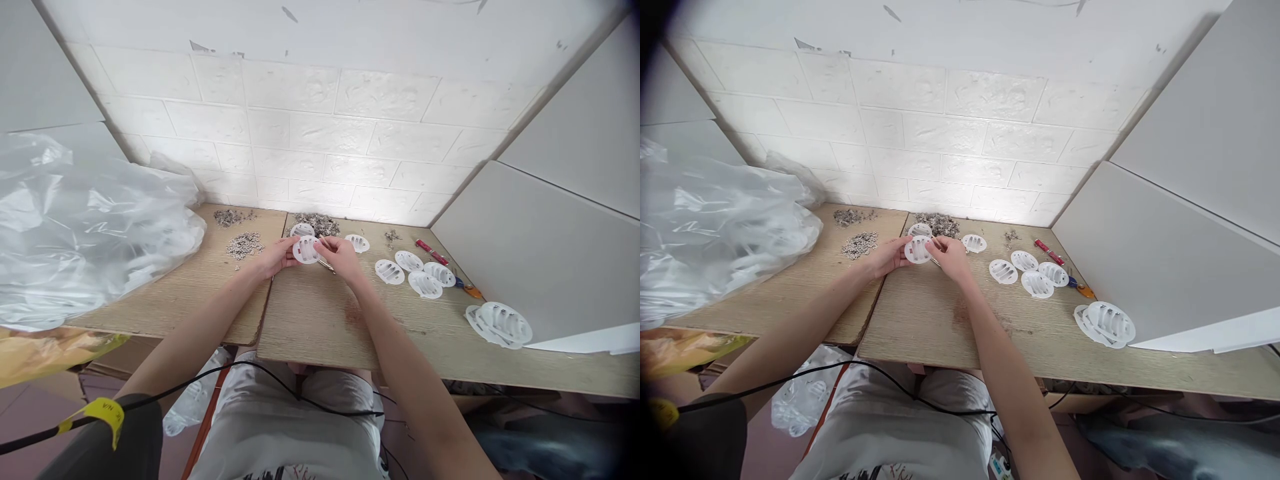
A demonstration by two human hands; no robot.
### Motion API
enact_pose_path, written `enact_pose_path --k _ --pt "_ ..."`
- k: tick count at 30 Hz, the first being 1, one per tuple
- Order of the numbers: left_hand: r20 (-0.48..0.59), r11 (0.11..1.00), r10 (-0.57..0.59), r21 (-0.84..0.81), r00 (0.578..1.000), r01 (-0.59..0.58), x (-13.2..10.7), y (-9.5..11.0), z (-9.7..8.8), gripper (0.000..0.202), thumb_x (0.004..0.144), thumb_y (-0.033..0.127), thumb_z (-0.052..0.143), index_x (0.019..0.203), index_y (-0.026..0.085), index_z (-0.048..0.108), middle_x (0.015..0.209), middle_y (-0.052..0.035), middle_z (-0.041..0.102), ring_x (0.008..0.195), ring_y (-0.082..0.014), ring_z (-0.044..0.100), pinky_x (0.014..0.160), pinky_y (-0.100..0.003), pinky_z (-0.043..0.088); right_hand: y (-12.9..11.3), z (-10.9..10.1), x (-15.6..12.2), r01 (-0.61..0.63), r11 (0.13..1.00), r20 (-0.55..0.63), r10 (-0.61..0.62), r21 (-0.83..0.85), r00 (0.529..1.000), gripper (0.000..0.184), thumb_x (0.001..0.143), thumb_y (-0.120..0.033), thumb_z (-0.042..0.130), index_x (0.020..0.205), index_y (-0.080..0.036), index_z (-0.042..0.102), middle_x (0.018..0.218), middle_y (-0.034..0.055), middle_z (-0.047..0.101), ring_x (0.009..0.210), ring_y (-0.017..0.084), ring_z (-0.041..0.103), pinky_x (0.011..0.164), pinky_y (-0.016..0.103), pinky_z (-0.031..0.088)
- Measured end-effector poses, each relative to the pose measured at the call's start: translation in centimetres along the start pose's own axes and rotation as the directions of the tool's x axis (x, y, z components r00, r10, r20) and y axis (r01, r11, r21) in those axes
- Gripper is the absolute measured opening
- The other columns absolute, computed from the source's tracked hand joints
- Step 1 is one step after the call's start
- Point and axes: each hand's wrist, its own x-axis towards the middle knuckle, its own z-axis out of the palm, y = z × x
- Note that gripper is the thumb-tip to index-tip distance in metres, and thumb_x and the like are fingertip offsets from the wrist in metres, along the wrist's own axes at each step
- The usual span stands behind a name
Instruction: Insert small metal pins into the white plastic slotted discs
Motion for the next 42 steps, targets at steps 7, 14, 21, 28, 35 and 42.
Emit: enact_pose_path --k 7,14,21,28,35,42 --pt "0.007 1.0 0.0 0.005 1.0 0.0 -0.03 0.06 -0.02 0.021 0.089 0.03 0.057 0.092 0.013 0.068 0.089 -0.0103 0.072 0.076 -0.0159 0.066 0.069 -0.028 0.055 0.05 0.03 0.12 -0.005 1.0 -0.009 0.005 -0.001 1.0 0.035 0.08 -0.051 0.059 0.068 -0.019 0.051 0.063 -0.0026 0.036 0.06 0.012 0.032 0.057 0.027 0.027" --pt "0.005 1.0 -0.002 0.011 1.0 0.002 -0.06 0.08 -0.08 0.02 0.088 0.03 0.06 0.09 0.013 0.07 0.088 -0.0105 0.072 0.076 -0.0162 0.067 0.073 -0.03 0.055 0.08 0.05 0.17 0.002 1.0 -0.017 -0.002 -0.008 1.0 0.036 0.079 -0.052 0.059 0.068 -0.019 0.051 0.063 -0.0029 0.037 0.06 0.012 0.033 0.056 0.027 0.028" --pt "-0.013 0.999 0.04 -0.011 0.999 -0.04 0.0 0.0 0.02 0.019 0.083 0.03 0.067 0.083 0.011 0.069 0.082 -0.0099 0.071 0.071 -0.0158 0.066 0.07 -0.031 0.055 0.08 0.02 0.12 -0.046 0.999 -0.037 0.046 -0.006 0.998 0.033 0.078 -0.051 0.059 0.071 -0.018 0.056 0.06 -0.0025 0.042 0.057 0.012 0.036 0.053 0.027 0.028" --pt "-0.002 0.993 0.116 -0.011 0.993 -0.116 -0.15 0.08 -0.01 0.021 0.077 0.03 0.073 0.086 0.014 0.064 0.083 -0.0055 0.068 0.069 -0.0139 0.064 0.067 -0.03 0.055 0.32 0.08 0.28 -0.055 0.998 -0.082 0.053 -0.021 0.995 0.034 0.077 -0.052 0.059 0.069 -0.019 0.054 0.058 -0.003 0.041 0.055 0.012 0.036 0.052 0.027 0.028" --pt "-0.025 0.993 0.119 0.008 0.993 -0.119 -0.37 0.03 0.18 0.027 0.074 0.033 0.075 0.082 0.016 0.056 0.08 -0.0024 0.064 0.067 -0.0132 0.063 0.064 -0.029 0.055 0.12 0.13 0.25 -0.031 0.999 -0.043 0.03 -0.016 0.999 0.033 0.077 -0.05 0.058 0.067 -0.02 0.049 0.06 -0.003 0.038 0.058 0.012 0.035 0.054 0.027 0.028" --pt "-0.019 0.936 0.248 0.262 0.968 -0.235 0.1 -0.45 -0.37 0.036 0.072 0.046 0.075 0.079 0.014 0.061 0.075 -0.0037 0.063 0.066 -0.0136 0.061 0.057 -0.026 0.054 -0.44 0.03 0.08 0.017 0.994 -0.031 -0.021 -0.104 0.999 0.037 0.079 -0.048 0.055 0.062 -0.021 0.038 0.061 -0.0033 0.032 0.059 0.012 0.031 0.057 0.027 0.024"
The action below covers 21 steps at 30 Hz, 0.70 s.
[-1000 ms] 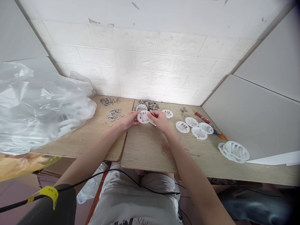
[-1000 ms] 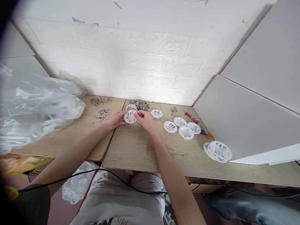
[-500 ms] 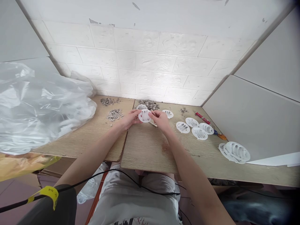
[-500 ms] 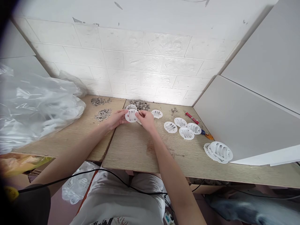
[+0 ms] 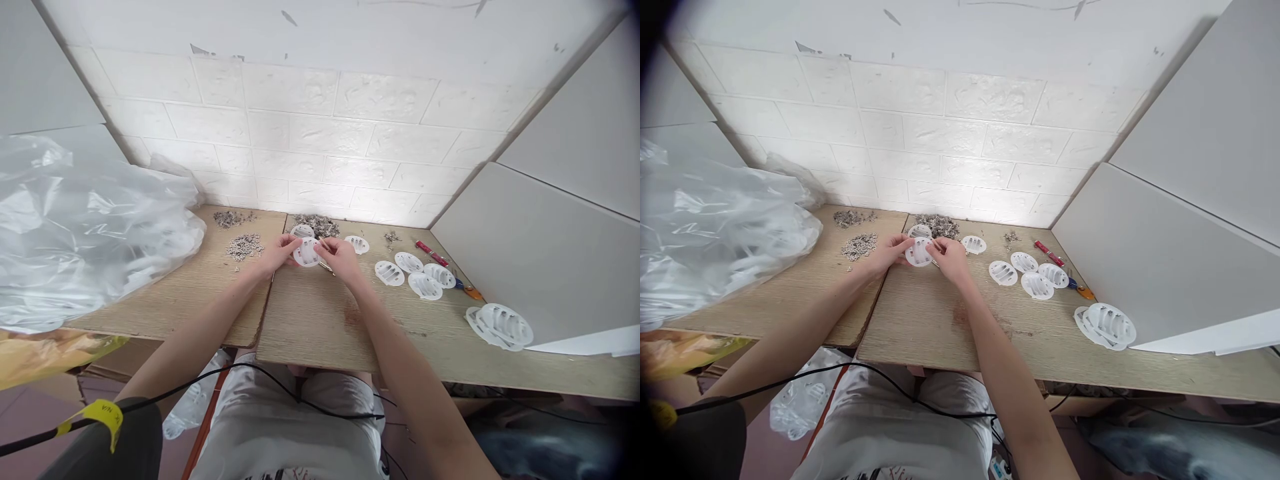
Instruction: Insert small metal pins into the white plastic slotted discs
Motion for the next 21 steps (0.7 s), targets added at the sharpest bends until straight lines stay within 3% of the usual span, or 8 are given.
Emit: enact_pose_path --k 5,13,21 --pt "0.054 0.997 0.051 0.054 0.997 -0.054 0.08 0.01 -0.23 0.04 0.073 0.052 0.072 0.079 0.013 0.064 0.074 -0.005 0.065 0.068 -0.0148 0.061 0.057 -0.025 0.052 -0.32 0.01 -0.08 0.047 0.996 -0.013 -0.048 -0.078 0.999 0.031 0.082 -0.043 0.052 0.064 -0.02 0.041 0.062 -0.0027 0.037 0.06 0.013 0.034 0.058 0.028 0.026" --pt "0.111 1.0 0.01 0.027 0.994 -0.013 -0.15 0.34 -0.33 0.04 0.075 0.051 0.071 0.081 0.012 0.066 0.076 -0.0062 0.066 0.069 -0.0158 0.062 0.059 -0.026 0.051 0.07 0.14 -0.1 0.185 0.956 -0.051 -0.201 -0.227 0.978 0.022 0.088 -0.037 0.05 0.084 -0.018 0.061 0.08 0.005 0.062 0.074 0.017 0.052 0.068 0.03 0.036" --pt "0.089 1.0 -0.019 -0.015 0.996 0.021 -0.41 0.6 -0.12 0.04 0.073 0.05 0.072 0.083 0.012 0.068 0.081 -0.0073 0.068 0.073 -0.0159 0.063 0.063 -0.027 0.052 0.29 0.04 0.09 0.134 0.973 -0.071 -0.15 -0.186 0.986 0.024 0.088 -0.038 0.051 0.085 -0.018 0.062 0.079 0.0044 0.063 0.071 0.017 0.052 0.066 0.03 0.037"
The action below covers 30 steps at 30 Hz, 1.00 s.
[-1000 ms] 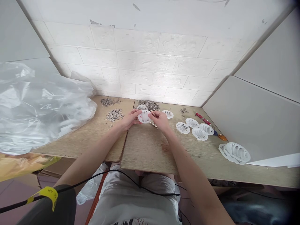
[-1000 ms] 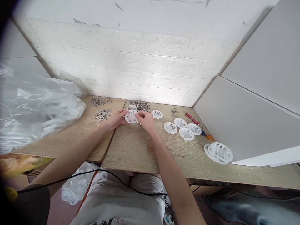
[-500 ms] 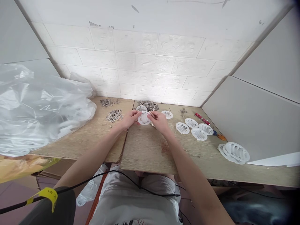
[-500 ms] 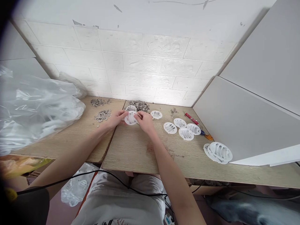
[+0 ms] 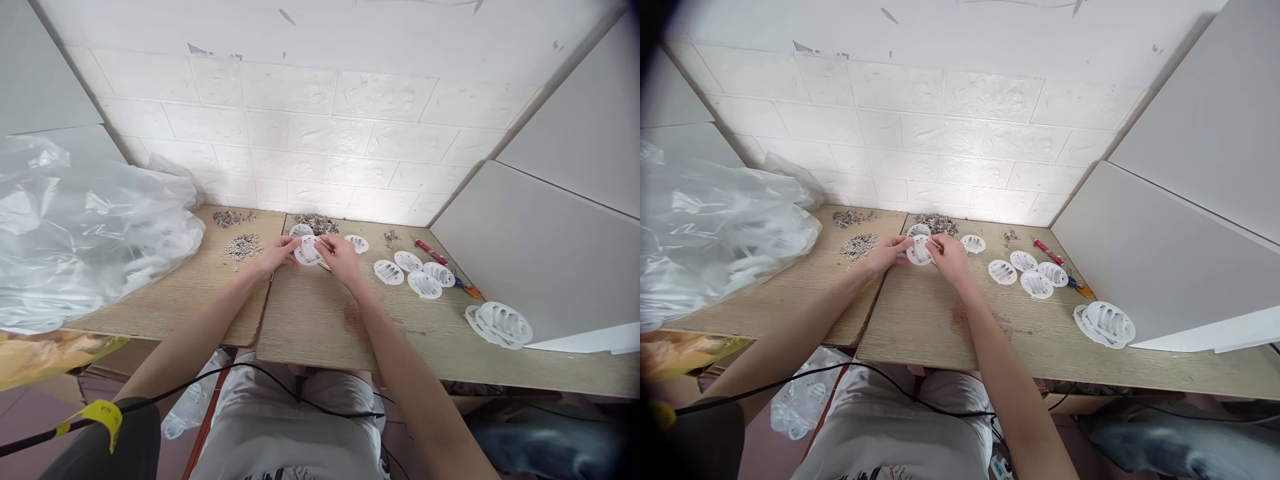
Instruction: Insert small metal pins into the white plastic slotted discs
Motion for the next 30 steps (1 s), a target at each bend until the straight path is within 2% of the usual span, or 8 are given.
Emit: enact_pose_path --k 5,10,12,19,22,27,29,30 --pt "-0.035 0.965 0.244 0.104 0.969 -0.239 -0.5 0.8 0.4 0.037 0.072 0.048 0.073 0.087 0.015 0.068 0.092 -0.0083 0.067 0.083 -0.018 0.063 0.071 -0.031 0.055 0.3 -0.2 -0.1 0.063 0.996 -0.053 -0.066 -0.059 0.996 0.018 0.087 -0.034 0.054 0.094 -0.019 0.06 0.084 0.0047 0.064 0.069 0.017 0.052 0.065 0.029 0.037" --pt "0.008 0.792 0.526 0.36 0.851 -0.493 -1.1 0.8 0.5 0.025 0.078 0.039 0.071 0.093 0.02 0.068 0.105 -0.0081 0.062 0.101 -0.018 0.059 0.092 -0.032 0.053 0.1 -0.5 -0.3 0.187 0.962 -0.065 -0.204 -0.201 0.977 0.018 0.092 -0.031 0.047 0.085 -0.019 0.059 0.088 0.0074 0.062 0.069 0.016 0.053 0.063 0.028 0.036" --pt "0.012 0.759 0.558 0.397 0.83 -0.516 -1.2 0.7 0.4 0.022 0.078 0.035 0.071 0.094 0.022 0.067 0.106 -0.0082 0.061 0.102 -0.018 0.058 0.095 -0.032 0.052 0.0 -0.5 -0.3 0.205 0.953 -0.064 -0.224 -0.223 0.972 0.02 0.093 -0.031 0.045 0.085 -0.019 0.059 0.089 0.0077 0.062 0.069 0.016 0.052 0.063 0.028 0.036" --pt "-0.047 0.758 0.575 0.404 0.817 -0.511 -1.1 0.4 0.3 0.009 0.08 0.027 0.067 0.082 0.021 0.061 0.103 -0.0082 0.062 0.103 -0.0177 0.059 0.094 -0.031 0.051 -0.1 -0.3 -0.5 0.262 0.942 -0.041 -0.276 -0.209 0.96 0.016 0.094 -0.028 0.047 0.091 -0.019 0.06 0.093 0.0078 0.062 0.074 0.016 0.055 0.064 0.026 0.038" --pt "-0.018 0.671 0.645 0.492 0.764 -0.555 -0.8 0.1 0.0 0.009 0.082 0.028 0.065 0.086 0.02 0.062 0.101 -0.0074 0.063 0.099 -0.0164 0.061 0.091 -0.03 0.053 -0.3 -0.2 -0.6 0.275 0.935 -0.041 -0.291 -0.223 0.956 0.017 0.094 -0.03 0.048 0.089 -0.02 0.06 0.091 0.0072 0.063 0.069 0.015 0.055 0.064 0.027 0.039" --pt "0.044 0.428 0.796 0.664 0.603 -0.613 -0.3 -0.3 -0.5 0.009 0.085 0.025 0.057 0.089 0.018 0.062 0.09 -0.0041 0.065 0.075 -0.0108 0.062 0.07 -0.024 0.054 -0.7 0.3 -0.9 0.319 0.933 -0.039 -0.329 -0.168 0.944 0.015 0.094 -0.032 0.05 0.09 -0.021 0.059 0.088 0.0048 0.064 0.066 0.014 0.056 0.06 0.026 0.042" --pt "0.047 0.394 0.8 0.71 0.598 -0.583 -0.3 -0.1 -0.7 0.008 0.085 0.021 0.055 0.087 0.017 0.061 0.085 -0.0033 0.064 0.068 -0.0096 0.06 0.063 -0.021 0.051 -0.8 0.3 -1.0 0.325 0.936 -0.019 -0.33 -0.136 0.944 0.014 0.093 -0.034 0.052 0.095 -0.022 0.06 0.091 0.0048 0.065 0.07 0.015 0.058 0.061 0.026 0.044" --pt "0.043 0.407 0.775 0.73 0.631 -0.549 -0.4 0.1 -0.8 0.008 0.083 0.02 0.055 0.085 0.016 0.061 0.082 -0.0029 0.064 0.066 -0.0096 0.058 0.061 -0.021 0.05 -0.9 0.2 -1.0 0.32 0.94 -0.008 -0.324 -0.118 0.946 0.016 0.093 -0.035 0.053 0.099 -0.022 0.06 0.093 0.005 0.066 0.072 0.016 0.059 0.061 0.027 0.045"
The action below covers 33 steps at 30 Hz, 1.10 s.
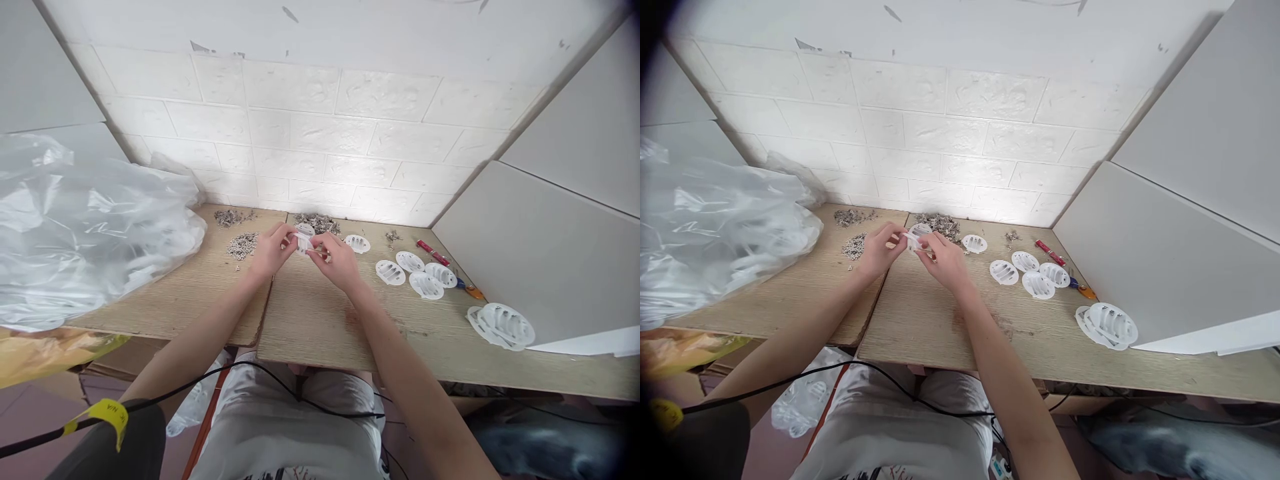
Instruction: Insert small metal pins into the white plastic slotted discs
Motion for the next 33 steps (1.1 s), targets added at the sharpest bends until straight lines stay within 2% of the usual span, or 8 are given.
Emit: enact_pose_path --k 3,7,10,15,18,24,30,33 --pt "0.284 0.984 -0.18 0.051 0.942 0.172 0.5 0.3 -0.6 0.007 0.076 0.019 0.058 0.075 0.016 0.063 0.069 -0.0012 0.063 0.061 -0.0108 0.055 0.057 -0.021 0.045 0.4 -0.7 0.2 -0.074 0.995 -0.034 0.076 0.067 0.997 0.025 0.091 -0.04 0.055 0.11 -0.024 0.059 0.095 0.0052 0.066 0.073 0.016 0.059 0.062 0.028 0.047" --pt "0.777 0.939 -0.293 0.124 0.557 0.321 1.5 1.3 -0.7 0.005 0.065 0.016 0.063 0.064 0.015 0.068 0.061 -0.0015 0.065 0.054 -0.0117 0.057 0.05 -0.019 0.04 1.6 -1.8 0.5 -0.237 0.959 -0.212 0.266 0.153 0.94 0.031 0.09 -0.041 0.054 0.115 -0.023 0.054 0.091 0.0031 0.062 0.064 0.013 0.053 0.056 0.027 0.044" --pt "0.907 0.934 -0.266 0.159 0.327 0.319 2.4 2.3 -0.1 0.008 0.062 0.017 0.064 0.061 0.015 0.071 0.058 -0.003 0.067 0.049 -0.0128 0.057 0.045 -0.02 0.038 2.2 -2.0 0.5 -0.297 0.94 -0.276 0.334 0.168 0.901 0.029 0.089 -0.038 0.053 0.114 -0.021 0.051 0.088 0.002 0.06 0.062 0.012 0.05 0.056 0.026 0.042" --pt "0.927 0.911 -0.35 0.302 0.136 0.281 3.9 3.9 1.4 0.008 0.056 0.014 0.066 0.049 0.016 0.067 0.053 -0.0047 0.065 0.045 -0.0158 0.059 0.042 -0.021 0.041 1.9 -1.7 0.4 -0.304 0.947 -0.171 0.318 0.107 0.932 0.029 0.087 -0.031 0.052 0.114 -0.022 0.052 0.091 0.0032 0.062 0.064 0.014 0.051 0.062 0.029 0.043" --pt "0.919 0.903 -0.375 0.333 0.119 0.272 4.1 4.5 1.8 0.011 0.051 0.012 0.068 0.042 0.016 0.063 0.048 -0.0061 0.063 0.042 -0.0175 0.059 0.041 -0.022 0.041 1.5 -1.7 0.5 -0.289 0.954 -0.137 0.298 0.078 0.945 0.029 0.087 -0.03 0.051 0.114 -0.022 0.053 0.094 0.0041 0.062 0.066 0.015 0.05 0.063 0.03 0.044" --pt "0.866 0.878 -0.46 0.411 0.197 0.247 3.4 6.2 1.0 0.019 0.052 0.007 0.064 0.04 0.016 0.052 0.048 -0.0068 0.062 0.045 -0.0192 0.06 0.049 -0.027 0.046 1.1 -1.6 0.6 -0.255 0.966 -0.133 0.26 0.05 0.957 0.026 0.088 -0.03 0.05 0.111 -0.021 0.055 0.094 0.0053 0.063 0.066 0.016 0.051 0.061 0.029 0.042" --pt "0.832 0.911 -0.407 0.397 0.377 0.109 1.9 6.4 0.5 0.017 0.054 0.008 0.063 0.049 0.018 0.05 0.047 -0.0029 0.058 0.053 -0.0202 0.06 0.059 -0.029 0.047 1.3 -1.3 0.5 -0.25 0.968 -0.098 0.251 0.022 0.963 0.024 0.088 -0.029 0.049 0.11 -0.021 0.056 0.093 0.0054 0.063 0.064 0.015 0.05 0.062 0.03 0.042" --pt "0.823 0.91 -0.415 0.38 0.388 0.168 1.5 5.6 0.3 0.014 0.056 0.011 0.063 0.054 0.018 0.051 0.049 -0.0014 0.057 0.053 -0.0191 0.06 0.055 -0.027 0.046 1.3 -1.2 0.5 -0.246 0.969 -0.077 0.247 0.019 0.966 0.025 0.088 -0.028 0.049 0.111 -0.021 0.057 0.094 0.0055 0.064 0.064 0.016 0.051 0.063 0.031 0.042"
